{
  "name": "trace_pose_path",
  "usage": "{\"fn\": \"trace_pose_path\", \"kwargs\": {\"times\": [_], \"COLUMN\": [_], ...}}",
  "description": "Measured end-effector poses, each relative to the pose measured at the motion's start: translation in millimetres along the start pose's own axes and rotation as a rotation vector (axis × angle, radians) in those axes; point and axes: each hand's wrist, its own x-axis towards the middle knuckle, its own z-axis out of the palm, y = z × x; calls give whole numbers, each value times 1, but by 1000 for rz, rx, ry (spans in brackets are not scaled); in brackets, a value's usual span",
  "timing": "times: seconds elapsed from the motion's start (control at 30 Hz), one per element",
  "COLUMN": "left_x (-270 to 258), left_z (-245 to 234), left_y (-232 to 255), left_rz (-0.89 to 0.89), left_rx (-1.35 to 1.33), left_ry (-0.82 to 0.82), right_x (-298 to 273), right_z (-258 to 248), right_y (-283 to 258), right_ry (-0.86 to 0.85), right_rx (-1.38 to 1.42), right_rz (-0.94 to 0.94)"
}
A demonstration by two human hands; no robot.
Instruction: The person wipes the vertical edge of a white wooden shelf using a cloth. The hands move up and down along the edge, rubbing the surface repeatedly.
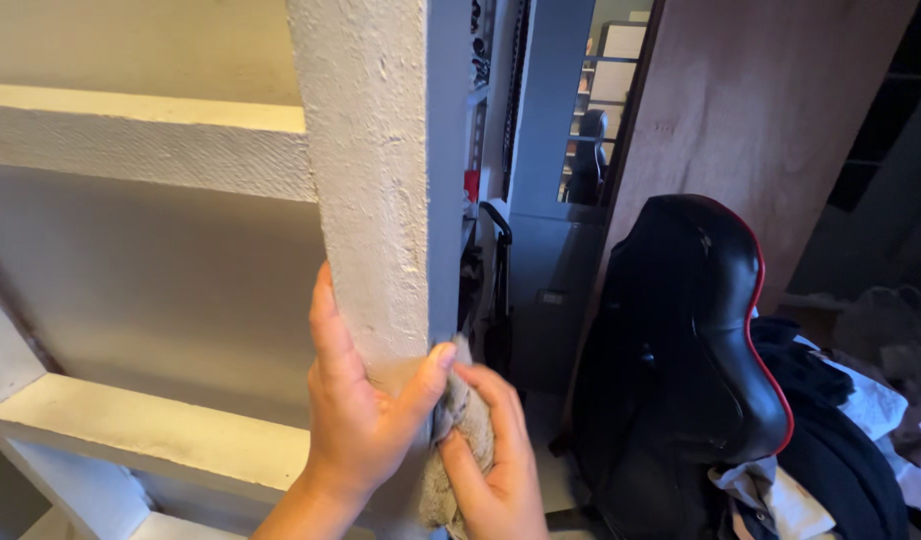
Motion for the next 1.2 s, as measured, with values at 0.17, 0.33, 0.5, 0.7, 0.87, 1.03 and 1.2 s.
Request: {"fn": "trace_pose_path", "kwargs": {"times": [0.17,0.33,0.5,0.7,0.87,1.03,1.2], "left_x": [-2,-2,-2,-5,-3,-1,-1], "left_z": [0,-3,-2,-1,2,3,1], "left_y": [-2,-3,-3,-6,-7,-8,-9], "left_rz": [52,46,41,29,-13,-4,7], "left_rx": [45,15,40,58,11,11,58], "left_ry": [-5,-21,-6,-5,16,20,24], "right_x": [12,11,-11,15,-13,-1,0], "right_z": [4,1,15,2,8,10,3], "right_y": [13,-6,17,7,17,30,12], "right_ry": [13,28,94,45,87,78,78], "right_rx": [282,98,144,465,39,228,21], "right_rz": [386,90,312,483,9,336,-7]}}
